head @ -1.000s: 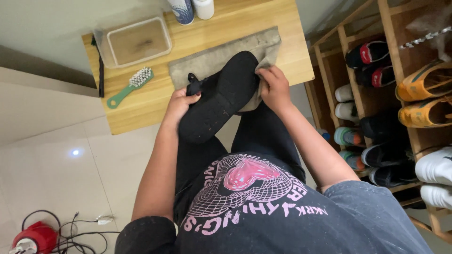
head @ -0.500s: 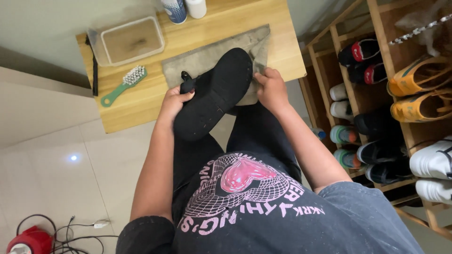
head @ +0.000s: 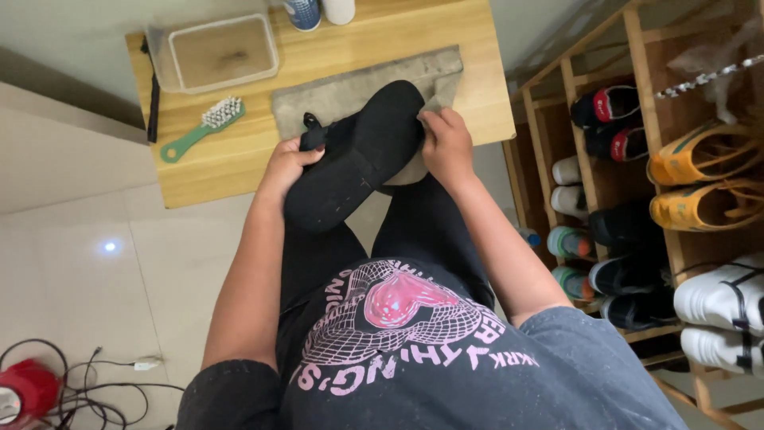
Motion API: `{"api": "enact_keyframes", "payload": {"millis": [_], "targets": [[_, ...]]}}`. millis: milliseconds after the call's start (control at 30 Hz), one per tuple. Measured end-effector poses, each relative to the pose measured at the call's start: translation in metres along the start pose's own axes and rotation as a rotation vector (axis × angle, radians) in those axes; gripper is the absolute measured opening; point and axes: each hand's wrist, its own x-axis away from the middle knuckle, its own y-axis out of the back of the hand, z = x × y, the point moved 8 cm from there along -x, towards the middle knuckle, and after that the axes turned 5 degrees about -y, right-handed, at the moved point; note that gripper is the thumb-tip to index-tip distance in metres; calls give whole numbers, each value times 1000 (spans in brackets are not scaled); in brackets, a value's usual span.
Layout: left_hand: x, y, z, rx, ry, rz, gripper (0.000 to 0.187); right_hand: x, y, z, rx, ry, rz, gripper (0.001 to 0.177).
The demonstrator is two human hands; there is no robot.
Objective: The person cleans a black shoe using a cloth. They wipe the upper, sole, and laces of the shoe while holding it on their lap. The person rotates the shoe to clean different sides and then places it back on the table.
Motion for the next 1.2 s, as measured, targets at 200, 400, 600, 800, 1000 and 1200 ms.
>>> {"api": "enact_keyframes", "payload": {"millis": [200,400,600,800,1000,1200], "targets": [[6,-3,-4,2,14,-18,21,0,16,20,75,95,31,25],[1,4,3,-3,4,-23,23,10,6,9,105,119,44,28],[3,0,-1,10,1,-29,22,27,10,7,83,62,92,30],[2,-5,-2,10,-3,-17,20,10,18,-57,-419,-540,34,24],[-3,-2,5,49,-20,2,18,-10,1,-9,-285,-247,-29,27],[11,-11,-11,49,-21,-11,18,-2,9,11,-78,-32,-26,30]]}}
